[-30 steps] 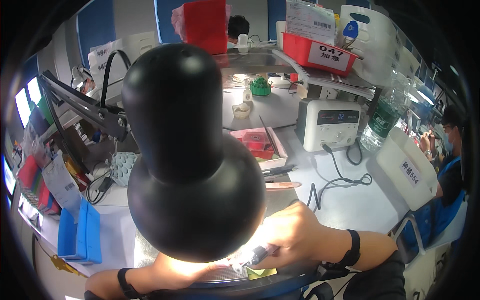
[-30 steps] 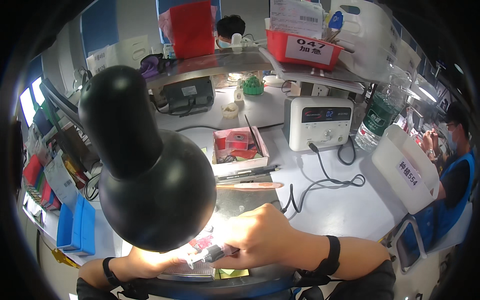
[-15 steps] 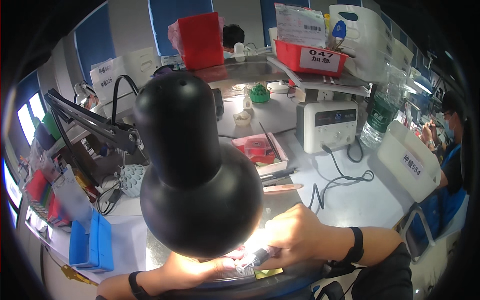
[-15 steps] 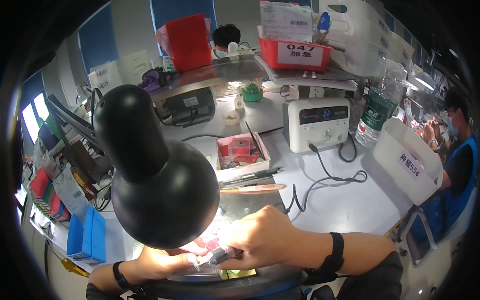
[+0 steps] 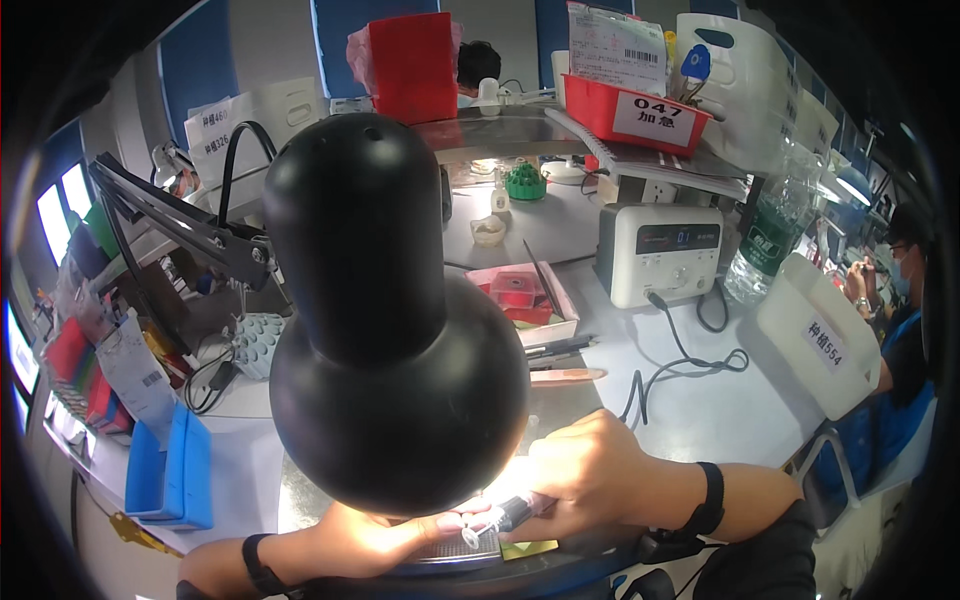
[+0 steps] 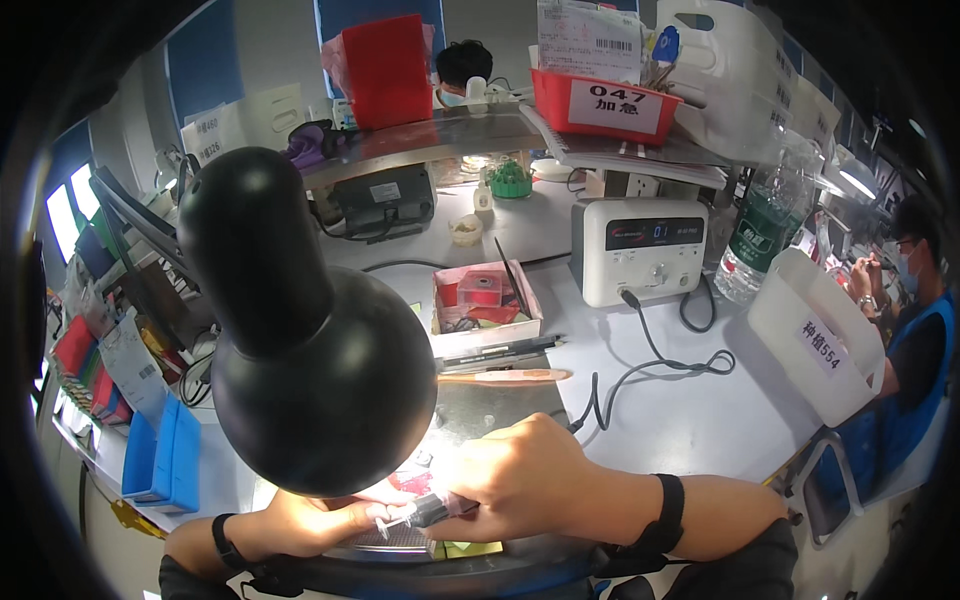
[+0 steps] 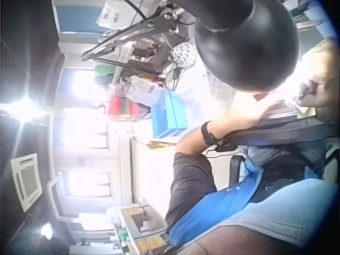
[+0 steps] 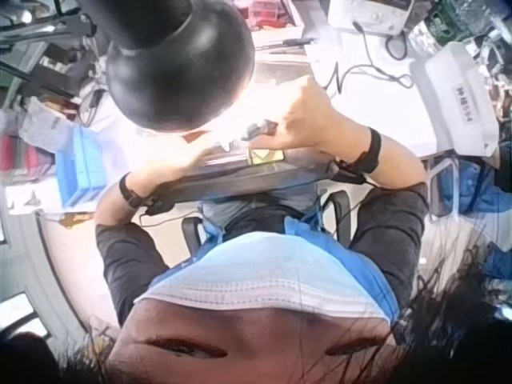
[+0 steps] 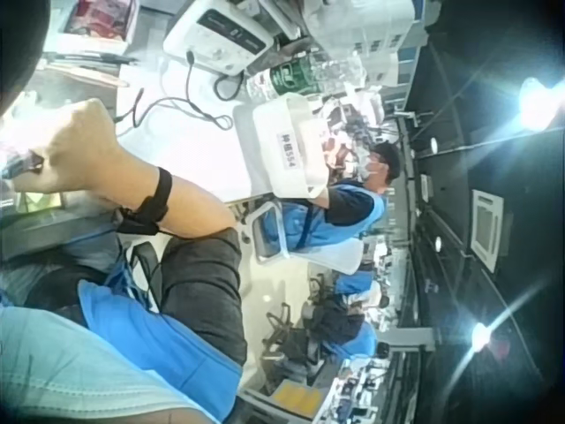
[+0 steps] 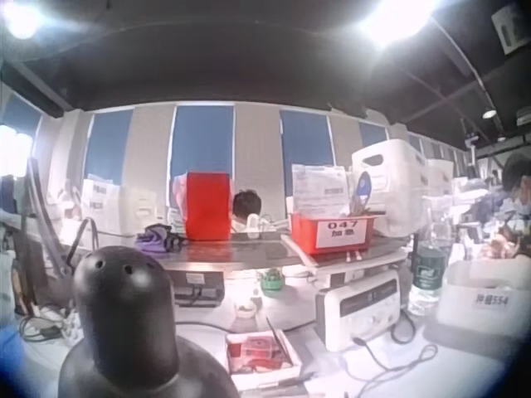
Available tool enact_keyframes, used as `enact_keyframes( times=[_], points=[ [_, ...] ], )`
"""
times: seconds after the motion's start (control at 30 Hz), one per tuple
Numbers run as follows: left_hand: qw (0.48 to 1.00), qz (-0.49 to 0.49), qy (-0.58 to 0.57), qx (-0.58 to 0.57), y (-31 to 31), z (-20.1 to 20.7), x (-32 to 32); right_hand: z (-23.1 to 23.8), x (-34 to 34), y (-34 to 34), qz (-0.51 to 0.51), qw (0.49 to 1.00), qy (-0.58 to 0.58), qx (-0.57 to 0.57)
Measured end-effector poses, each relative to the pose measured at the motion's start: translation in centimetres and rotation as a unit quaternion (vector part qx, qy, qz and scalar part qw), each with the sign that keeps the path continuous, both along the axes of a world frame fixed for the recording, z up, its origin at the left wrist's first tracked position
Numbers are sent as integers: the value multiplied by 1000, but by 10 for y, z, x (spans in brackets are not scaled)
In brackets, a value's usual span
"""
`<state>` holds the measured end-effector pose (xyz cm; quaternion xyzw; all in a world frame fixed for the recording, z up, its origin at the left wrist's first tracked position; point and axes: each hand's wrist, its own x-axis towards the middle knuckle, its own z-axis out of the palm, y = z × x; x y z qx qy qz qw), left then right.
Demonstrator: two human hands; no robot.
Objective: Checking labels and using a rotary tool to inspect or refine a dental arch model.
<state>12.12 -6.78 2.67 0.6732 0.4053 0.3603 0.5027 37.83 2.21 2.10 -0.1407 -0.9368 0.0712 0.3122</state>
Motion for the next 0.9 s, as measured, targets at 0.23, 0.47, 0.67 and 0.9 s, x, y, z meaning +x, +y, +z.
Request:
enact_keyframes(
  times=[0.23, 0.47, 0.67, 0.9],
  points=[
    [1000, -13, 0, -27, -4, 0, -1, 0, -1, -6, -11, 1000, 3, 13],
    [997, 40, 42, 57, -3, 0, -1, -7, -5, 6, -12, 1000, 1, 8],
    [999, 31, -37, 2, 2, 0, -3, 2, -11, 10, -21, 1000, 17, 16],
    [998, -27, -61, -3, 2, -17, -11, 5, -13, 8, 7, 1000, 5, -3]
  ],
)
